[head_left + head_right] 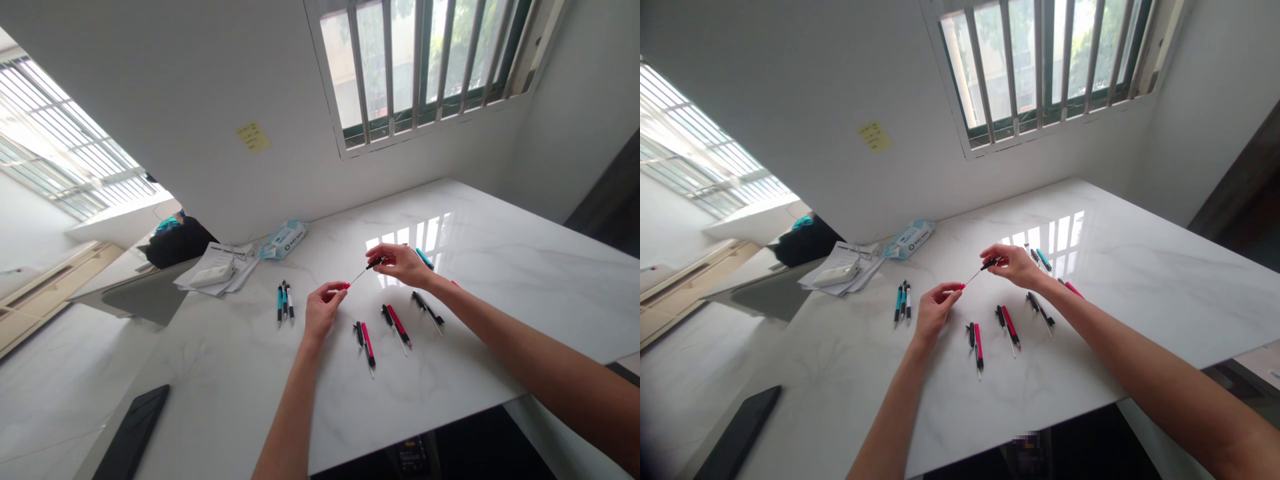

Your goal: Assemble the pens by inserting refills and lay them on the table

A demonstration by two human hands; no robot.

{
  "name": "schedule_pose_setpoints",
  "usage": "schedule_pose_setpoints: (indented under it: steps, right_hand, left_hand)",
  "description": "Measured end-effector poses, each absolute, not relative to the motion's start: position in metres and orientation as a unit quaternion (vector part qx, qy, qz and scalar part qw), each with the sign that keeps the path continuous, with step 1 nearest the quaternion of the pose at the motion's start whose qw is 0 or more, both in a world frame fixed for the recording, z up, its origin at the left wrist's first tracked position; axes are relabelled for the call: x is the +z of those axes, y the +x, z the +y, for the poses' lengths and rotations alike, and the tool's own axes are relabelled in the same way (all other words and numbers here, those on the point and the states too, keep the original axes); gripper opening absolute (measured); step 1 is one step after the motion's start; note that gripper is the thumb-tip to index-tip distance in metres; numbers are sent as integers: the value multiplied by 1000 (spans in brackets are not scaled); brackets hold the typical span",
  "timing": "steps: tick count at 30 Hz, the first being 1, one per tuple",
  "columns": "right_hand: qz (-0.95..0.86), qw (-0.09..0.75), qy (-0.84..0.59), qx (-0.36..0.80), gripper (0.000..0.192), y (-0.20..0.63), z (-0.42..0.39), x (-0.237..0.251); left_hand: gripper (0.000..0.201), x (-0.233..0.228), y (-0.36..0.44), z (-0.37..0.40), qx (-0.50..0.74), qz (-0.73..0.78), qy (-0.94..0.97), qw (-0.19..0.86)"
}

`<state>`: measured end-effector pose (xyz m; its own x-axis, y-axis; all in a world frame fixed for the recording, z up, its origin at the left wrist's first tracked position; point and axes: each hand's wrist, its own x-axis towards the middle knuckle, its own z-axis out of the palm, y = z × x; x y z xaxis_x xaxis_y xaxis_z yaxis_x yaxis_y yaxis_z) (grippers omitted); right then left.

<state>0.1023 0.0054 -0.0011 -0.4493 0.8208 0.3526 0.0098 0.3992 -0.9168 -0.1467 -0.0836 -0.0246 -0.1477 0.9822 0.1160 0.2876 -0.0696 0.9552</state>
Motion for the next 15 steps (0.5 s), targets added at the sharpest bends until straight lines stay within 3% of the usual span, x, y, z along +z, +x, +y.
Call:
schedule_pose_setpoints:
  steps: [15]
  right_hand:
    - [-787, 382, -267, 403, 22, 92, -4, -12]
  left_hand:
    - [26, -19, -136, -89, 442, 588, 603, 307]
